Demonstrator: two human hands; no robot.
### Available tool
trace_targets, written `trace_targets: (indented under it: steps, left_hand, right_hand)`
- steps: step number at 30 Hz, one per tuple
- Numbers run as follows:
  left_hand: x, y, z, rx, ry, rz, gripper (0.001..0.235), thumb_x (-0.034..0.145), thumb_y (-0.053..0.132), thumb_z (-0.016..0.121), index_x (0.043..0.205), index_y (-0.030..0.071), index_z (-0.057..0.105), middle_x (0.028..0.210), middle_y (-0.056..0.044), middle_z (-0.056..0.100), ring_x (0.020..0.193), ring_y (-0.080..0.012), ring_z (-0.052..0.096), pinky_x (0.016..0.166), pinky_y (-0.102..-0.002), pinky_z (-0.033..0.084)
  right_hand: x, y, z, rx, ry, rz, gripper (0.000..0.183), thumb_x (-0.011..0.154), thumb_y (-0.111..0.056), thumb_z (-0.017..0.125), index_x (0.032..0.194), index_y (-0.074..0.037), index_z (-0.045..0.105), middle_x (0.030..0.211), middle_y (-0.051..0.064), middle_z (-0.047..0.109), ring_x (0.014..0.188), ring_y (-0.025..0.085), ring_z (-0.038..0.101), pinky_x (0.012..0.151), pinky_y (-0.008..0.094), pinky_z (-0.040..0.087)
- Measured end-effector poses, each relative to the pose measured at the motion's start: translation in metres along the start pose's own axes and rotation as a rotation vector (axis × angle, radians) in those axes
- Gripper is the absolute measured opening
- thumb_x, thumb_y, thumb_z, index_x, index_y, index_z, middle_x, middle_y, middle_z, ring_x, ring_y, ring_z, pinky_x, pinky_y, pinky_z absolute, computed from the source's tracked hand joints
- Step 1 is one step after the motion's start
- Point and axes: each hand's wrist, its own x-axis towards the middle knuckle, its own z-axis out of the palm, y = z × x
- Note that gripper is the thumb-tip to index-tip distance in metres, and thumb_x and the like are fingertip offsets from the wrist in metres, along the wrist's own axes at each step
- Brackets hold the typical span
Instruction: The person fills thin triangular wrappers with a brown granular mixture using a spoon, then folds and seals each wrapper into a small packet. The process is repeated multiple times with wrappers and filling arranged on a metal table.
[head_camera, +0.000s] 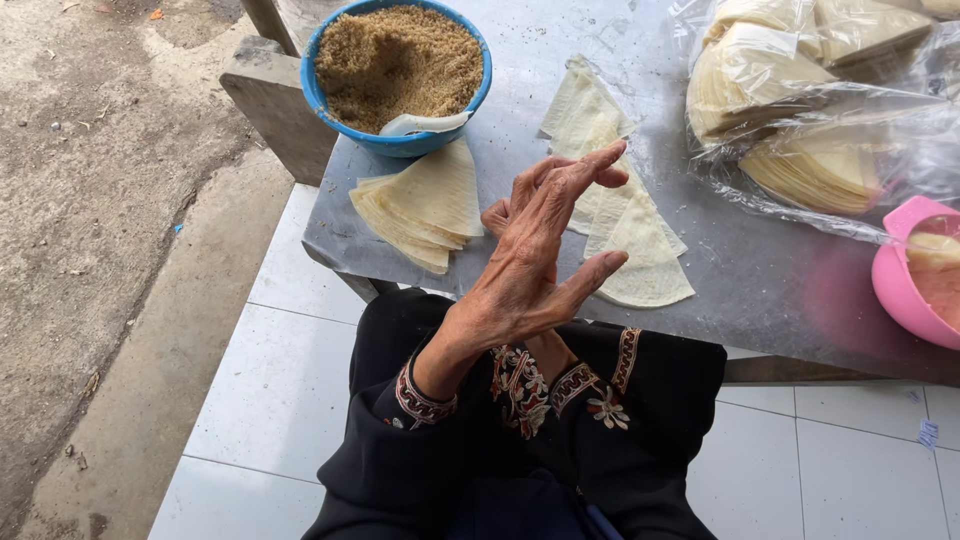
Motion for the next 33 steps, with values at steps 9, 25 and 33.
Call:
trace_targets:
  steps: [9, 25, 33]
  left_hand:
    - [-0.003, 0.006, -0.007, 0.101, -0.023, -0.088, 0.073, 0.101, 0.013, 0.072, 0.163, 0.016, 0.033, 0.142, 0.0, 0.059, 0.138, -0.0179, 0.049, 0.114, -0.042, 0.034]
    - [-0.012, 0.021, -0.001, 0.445, -0.275, 0.06, 0.037, 0.081, 0.029, 0.081, 0.113, 0.016, 0.068, 0.119, 0.0, 0.065, 0.121, -0.0262, 0.053, 0.097, -0.045, 0.033]
    - [-0.013, 0.02, 0.001, 0.412, -0.253, 0.063, 0.022, 0.082, 0.032, 0.08, 0.096, 0.016, 0.077, 0.111, 0.002, 0.07, 0.122, -0.0243, 0.055, 0.102, -0.045, 0.037]
  right_hand:
    - [-0.063, -0.062, -0.037, 0.276, -0.091, -0.349, 0.018, 0.092, -0.011, 0.068, 0.104, 0.002, 0.065, 0.097, 0.014, 0.07, 0.101, 0.029, 0.068, 0.091, 0.041, 0.054]
    - [-0.113, -0.107, -0.212, -0.738, 0.327, -0.397, 0.027, 0.072, -0.032, 0.084, 0.097, -0.022, 0.079, 0.107, -0.006, 0.071, 0.115, 0.028, 0.045, 0.092, 0.046, 0.033]
    - [-0.01, -0.161, -0.213, -0.632, 0.231, -0.714, 0.036, 0.091, -0.021, 0.074, 0.126, -0.012, 0.071, 0.119, 0.006, 0.069, 0.113, 0.029, 0.051, 0.098, 0.047, 0.04]
